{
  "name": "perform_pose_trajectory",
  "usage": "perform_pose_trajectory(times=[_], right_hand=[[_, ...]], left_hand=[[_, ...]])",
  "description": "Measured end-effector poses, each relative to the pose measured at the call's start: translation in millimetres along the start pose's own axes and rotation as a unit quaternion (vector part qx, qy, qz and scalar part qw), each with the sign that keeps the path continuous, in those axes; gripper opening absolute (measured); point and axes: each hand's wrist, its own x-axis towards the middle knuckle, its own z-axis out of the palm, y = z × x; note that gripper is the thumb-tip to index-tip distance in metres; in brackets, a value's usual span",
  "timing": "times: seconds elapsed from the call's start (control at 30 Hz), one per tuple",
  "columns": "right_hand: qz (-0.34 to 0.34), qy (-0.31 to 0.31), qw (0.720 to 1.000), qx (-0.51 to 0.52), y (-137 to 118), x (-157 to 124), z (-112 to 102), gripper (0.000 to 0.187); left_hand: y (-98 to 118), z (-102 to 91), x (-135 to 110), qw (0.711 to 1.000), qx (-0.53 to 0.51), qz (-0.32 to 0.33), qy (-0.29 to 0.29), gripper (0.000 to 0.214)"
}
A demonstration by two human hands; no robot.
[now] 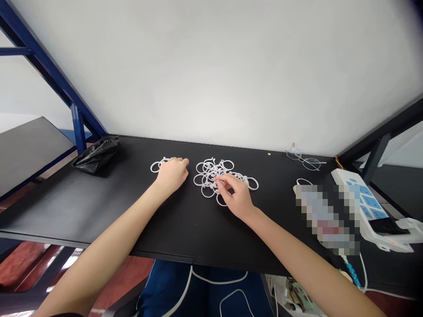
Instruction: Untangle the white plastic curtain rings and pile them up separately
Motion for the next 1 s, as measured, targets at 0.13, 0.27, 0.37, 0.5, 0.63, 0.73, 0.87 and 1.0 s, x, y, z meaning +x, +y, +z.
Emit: perform_pose_trajectory(times=[0.13, 0.27, 0.37, 0.5, 0.63, 0.73, 0.87, 1.0], right_hand=[[-0.004, -0.001, 1.0, -0.002, 0, 0, 0, 0.013], [-0.006, -0.001, 1.0, -0.003, -1, 0, 0, 0.014], [-0.006, -0.001, 1.0, -0.002, -1, 0, 0, 0.014], [-0.004, 0.0, 1.0, -0.002, -2, 0, 0, 0.015], [0.0, -0.002, 1.0, -0.005, -2, 0, 0, 0.014], [0.0, -0.004, 1.0, -0.005, -2, 0, 0, 0.014], [-0.004, -0.002, 1.0, -0.008, -2, 1, 0, 0.013], [-0.007, 0.0, 1.0, -0.009, -3, 0, 0, 0.013]], left_hand=[[0, 0.6, 0, 1.0, 0.0, 0.001, -0.006, 0.028], [-1, 1.2, 1, 1.0, 0.005, -0.001, -0.01, 0.027], [-1, 1.5, 1, 1.0, 0.008, -0.004, -0.011, 0.027], [-2, 1.9, 0, 1.0, 0.011, 0.002, -0.004, 0.025], [-1, 0.7, 0, 1.0, 0.002, 0.002, 0.009, 0.023], [2, -1.4, 0, 0.999, -0.025, 0.002, 0.045, 0.022], [8, -2.1, -2, 0.99, -0.096, 0.052, 0.09, 0.025], [12, 3.5, -4, 0.978, -0.146, 0.132, 0.07, 0.027]])
